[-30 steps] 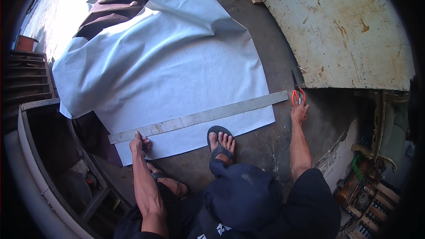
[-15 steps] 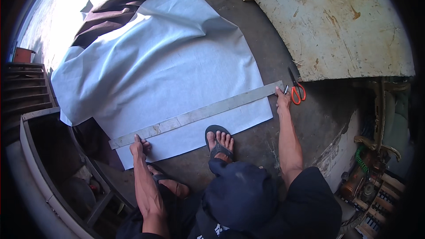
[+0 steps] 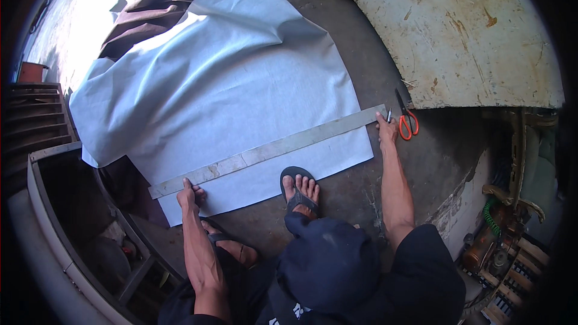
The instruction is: The person measures, marks, and cuts a piece of light-colored upholstery fabric using a tape measure, a marker, a metal ruler, and shears while working on the floor of a workshop.
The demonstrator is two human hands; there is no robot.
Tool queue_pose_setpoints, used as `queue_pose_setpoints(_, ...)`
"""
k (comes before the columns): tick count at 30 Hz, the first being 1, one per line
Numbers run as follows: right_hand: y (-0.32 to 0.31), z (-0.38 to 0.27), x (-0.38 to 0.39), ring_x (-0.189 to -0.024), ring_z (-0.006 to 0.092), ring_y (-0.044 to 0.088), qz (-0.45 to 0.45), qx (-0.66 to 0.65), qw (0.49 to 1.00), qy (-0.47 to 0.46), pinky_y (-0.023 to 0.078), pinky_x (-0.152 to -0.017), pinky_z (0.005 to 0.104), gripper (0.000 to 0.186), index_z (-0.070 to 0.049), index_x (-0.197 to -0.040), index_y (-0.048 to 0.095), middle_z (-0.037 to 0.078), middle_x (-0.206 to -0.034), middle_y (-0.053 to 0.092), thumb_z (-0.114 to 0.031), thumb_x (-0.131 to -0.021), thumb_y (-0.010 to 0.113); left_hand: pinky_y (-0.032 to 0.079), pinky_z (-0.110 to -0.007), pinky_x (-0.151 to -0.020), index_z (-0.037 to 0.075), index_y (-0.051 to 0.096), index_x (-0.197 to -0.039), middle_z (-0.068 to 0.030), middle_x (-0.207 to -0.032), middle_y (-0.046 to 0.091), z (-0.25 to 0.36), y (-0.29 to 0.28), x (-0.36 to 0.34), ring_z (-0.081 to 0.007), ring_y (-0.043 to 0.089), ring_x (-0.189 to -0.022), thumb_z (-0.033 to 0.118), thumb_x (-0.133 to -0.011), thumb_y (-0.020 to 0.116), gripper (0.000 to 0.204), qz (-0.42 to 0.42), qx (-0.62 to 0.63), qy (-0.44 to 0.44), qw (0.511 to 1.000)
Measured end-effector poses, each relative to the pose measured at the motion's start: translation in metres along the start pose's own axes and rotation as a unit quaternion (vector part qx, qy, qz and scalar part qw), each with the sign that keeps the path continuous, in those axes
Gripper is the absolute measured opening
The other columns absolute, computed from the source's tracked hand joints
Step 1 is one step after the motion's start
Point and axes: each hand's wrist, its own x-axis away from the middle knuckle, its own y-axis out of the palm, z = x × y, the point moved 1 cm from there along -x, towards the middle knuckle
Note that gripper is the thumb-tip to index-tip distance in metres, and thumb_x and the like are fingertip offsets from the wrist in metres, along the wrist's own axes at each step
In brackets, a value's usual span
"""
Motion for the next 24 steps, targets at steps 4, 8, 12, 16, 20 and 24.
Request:
queue_pose_setpoints(4,-0.008,-0.002,-0.017,-0.044,0.0135,0.047,-0.005,0.071,0.997,-0.002,0.034,-0.038,0.0304,0.051,-0.004,-0.089,0.062,0.002,-0.062,0.057,-0.050,-0.077,0.081,0.038,-0.035,-0.041,0.003,0.056,-0.076,-0.0100,-0.058,0.059,0.002,0.006,0.000,-0.0229,0.056,-0.045,0.054,-0.100,0.052,0.057,-0.003,0.013,-0.008,1.000)
queue_pose_setpoints(8,0.010,-0.004,-0.008,-0.044,0.0145,0.047,-0.063,0.083,0.994,0.038,0.033,-0.039,0.0311,0.051,-0.008,-0.077,0.064,0.001,-0.055,0.054,-0.056,-0.073,0.081,0.037,-0.034,-0.039,0.001,0.056,-0.076,-0.0095,-0.055,0.056,-0.002,-0.015,0.000,-0.0216,0.053,-0.042,0.053,-0.100,0.051,0.058,0.043,0.010,-0.003,0.999)
queue_pose_setpoints(12,-0.009,0.011,-0.024,-0.040,0.0126,0.039,-0.048,0.053,0.997,0.036,0.027,-0.038,0.0301,0.051,-0.008,-0.076,0.062,-0.002,-0.055,0.048,-0.056,-0.076,0.080,0.049,-0.037,-0.050,-0.004,0.066,-0.076,-0.0119,-0.057,0.061,0.007,0.013,0.020,-0.0253,0.060,-0.049,0.054,-0.099,0.052,0.063,0.119,-0.091,0.103,0.983)
queue_pose_setpoints(16,-0.015,0.015,-0.030,-0.043,0.0107,0.039,-0.053,0.079,0.995,0.043,0.026,-0.039,0.0285,0.048,-0.010,-0.079,0.061,-0.003,-0.057,0.047,-0.056,-0.078,0.078,0.050,-0.054,-0.087,-0.001,0.074,-0.095,-0.0243,-0.107,0.070,0.014,0.029,0.039,-0.0439,0.065,-0.103,0.063,-0.094,0.049,0.068,0.254,-0.241,0.087,0.933)
queue_pose_setpoints(20,-0.002,0.016,-0.028,-0.045,0.0109,0.040,-0.059,0.091,0.994,0.030,0.028,-0.040,0.0283,0.050,-0.010,-0.080,0.062,-0.003,-0.058,0.047,-0.057,-0.078,0.079,0.050,-0.051,-0.087,-0.002,0.073,-0.093,-0.0252,-0.100,0.071,-0.001,0.007,0.025,-0.0436,0.066,-0.099,0.060,-0.093,0.053,0.064,0.241,-0.187,0.086,0.948)
queue_pose_setpoints(24,0.003,0.019,-0.031,-0.047,0.0113,0.042,-0.072,0.093,0.992,0.034,0.028,-0.041,0.0283,0.053,-0.009,-0.083,0.063,-0.002,-0.059,0.048,-0.059,-0.077,0.078,0.050,-0.049,-0.086,-0.003,0.071,-0.086,-0.0259,-0.091,0.071,-0.018,-0.003,0.011,-0.0428,0.067,-0.094,0.056,-0.094,0.055,0.062,0.211,-0.127,0.110,0.963)
